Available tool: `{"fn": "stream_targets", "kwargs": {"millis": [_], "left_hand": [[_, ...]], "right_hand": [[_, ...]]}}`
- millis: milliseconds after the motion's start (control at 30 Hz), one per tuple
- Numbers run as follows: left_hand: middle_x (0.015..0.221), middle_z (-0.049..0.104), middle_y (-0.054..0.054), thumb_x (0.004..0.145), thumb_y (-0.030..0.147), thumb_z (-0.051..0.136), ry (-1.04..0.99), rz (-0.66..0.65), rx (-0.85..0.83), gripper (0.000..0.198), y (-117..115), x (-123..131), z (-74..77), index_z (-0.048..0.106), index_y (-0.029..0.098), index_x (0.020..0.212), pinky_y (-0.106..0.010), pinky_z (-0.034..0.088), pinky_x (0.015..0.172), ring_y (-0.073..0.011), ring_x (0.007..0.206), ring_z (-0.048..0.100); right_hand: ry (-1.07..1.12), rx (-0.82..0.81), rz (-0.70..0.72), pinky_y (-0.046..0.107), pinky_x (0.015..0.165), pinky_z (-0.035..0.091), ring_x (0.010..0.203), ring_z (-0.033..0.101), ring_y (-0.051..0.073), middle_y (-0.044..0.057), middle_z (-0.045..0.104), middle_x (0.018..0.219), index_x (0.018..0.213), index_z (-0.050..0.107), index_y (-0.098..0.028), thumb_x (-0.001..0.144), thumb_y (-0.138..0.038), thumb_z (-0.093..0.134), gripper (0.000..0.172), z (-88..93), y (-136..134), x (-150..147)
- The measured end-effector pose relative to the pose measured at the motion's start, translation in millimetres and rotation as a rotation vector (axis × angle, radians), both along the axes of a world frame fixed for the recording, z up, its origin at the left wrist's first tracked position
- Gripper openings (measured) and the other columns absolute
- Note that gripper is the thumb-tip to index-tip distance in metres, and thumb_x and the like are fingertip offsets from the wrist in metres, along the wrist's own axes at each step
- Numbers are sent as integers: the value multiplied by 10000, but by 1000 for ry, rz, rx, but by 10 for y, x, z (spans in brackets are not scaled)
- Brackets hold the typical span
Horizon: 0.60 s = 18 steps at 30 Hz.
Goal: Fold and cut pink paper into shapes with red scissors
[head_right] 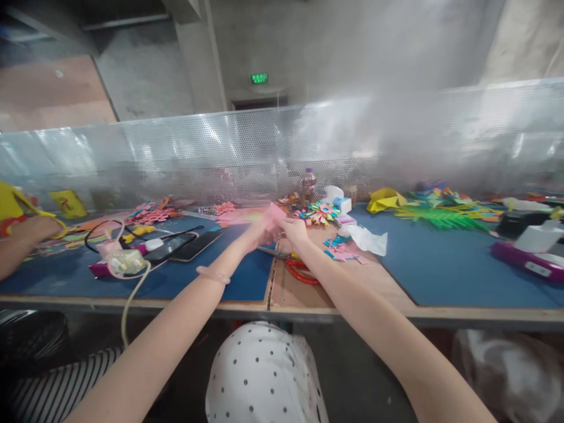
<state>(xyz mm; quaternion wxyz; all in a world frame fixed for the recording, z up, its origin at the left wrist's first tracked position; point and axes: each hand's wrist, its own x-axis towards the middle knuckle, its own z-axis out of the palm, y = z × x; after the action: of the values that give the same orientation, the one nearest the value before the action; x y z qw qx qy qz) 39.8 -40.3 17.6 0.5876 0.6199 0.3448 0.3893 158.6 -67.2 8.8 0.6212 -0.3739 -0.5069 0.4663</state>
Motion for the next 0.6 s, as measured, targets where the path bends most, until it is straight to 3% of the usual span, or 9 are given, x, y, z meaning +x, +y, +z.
{"fn": "stream_targets", "kwargs": {"millis": [133,267,333,400,500,600], "left_hand": [[441,390,50,781,487,544,18,70,105,332,19,-45,-28,544,155,767,-191,224,396,-54,364,339],[419,267,94,806,349,543,27,123,122,221,68,-109,-14,481,158,716,-177,161,389,-29,344,220],[409,264,95,819,307,521,52,159,116,204,95,-132,-8,463,156,695,-174,156,383,-29,339,218],[401,264,97,823,291,513,52,174,110,192,108,-145,-3,459,157,697,-170,153,378,-29,335,223],[397,257,103,820,301,525,28,180,103,177,89,-149,11,468,159,730,-165,152,375,-29,329,228],[388,258,104,817,299,528,23,184,105,167,44,-136,30,478,155,748,-163,157,376,-27,324,228]], "right_hand": [[-250,24,-73,209,427,405,468,516,101,33,608,580,613,571,-145,699,-392,640,271,52,-7,41],[-783,59,-179,219,424,356,440,489,109,23,559,505,598,546,-158,675,-434,675,314,163,-68,339],[-1104,76,-182,228,460,343,463,489,124,8,507,443,530,533,-167,599,-430,738,342,192,-161,549],[-1307,63,-63,237,499,349,512,516,146,12,519,461,526,563,-172,569,-487,742,366,179,-290,718],[-1495,83,60,253,555,369,599,555,175,55,598,613,621,625,-164,623,-526,694,369,79,-503,789],[-1577,235,-36,269,673,400,750,575,194,120,621,880,799,652,-144,807,-432,537,310,-68,-666,674]]}}
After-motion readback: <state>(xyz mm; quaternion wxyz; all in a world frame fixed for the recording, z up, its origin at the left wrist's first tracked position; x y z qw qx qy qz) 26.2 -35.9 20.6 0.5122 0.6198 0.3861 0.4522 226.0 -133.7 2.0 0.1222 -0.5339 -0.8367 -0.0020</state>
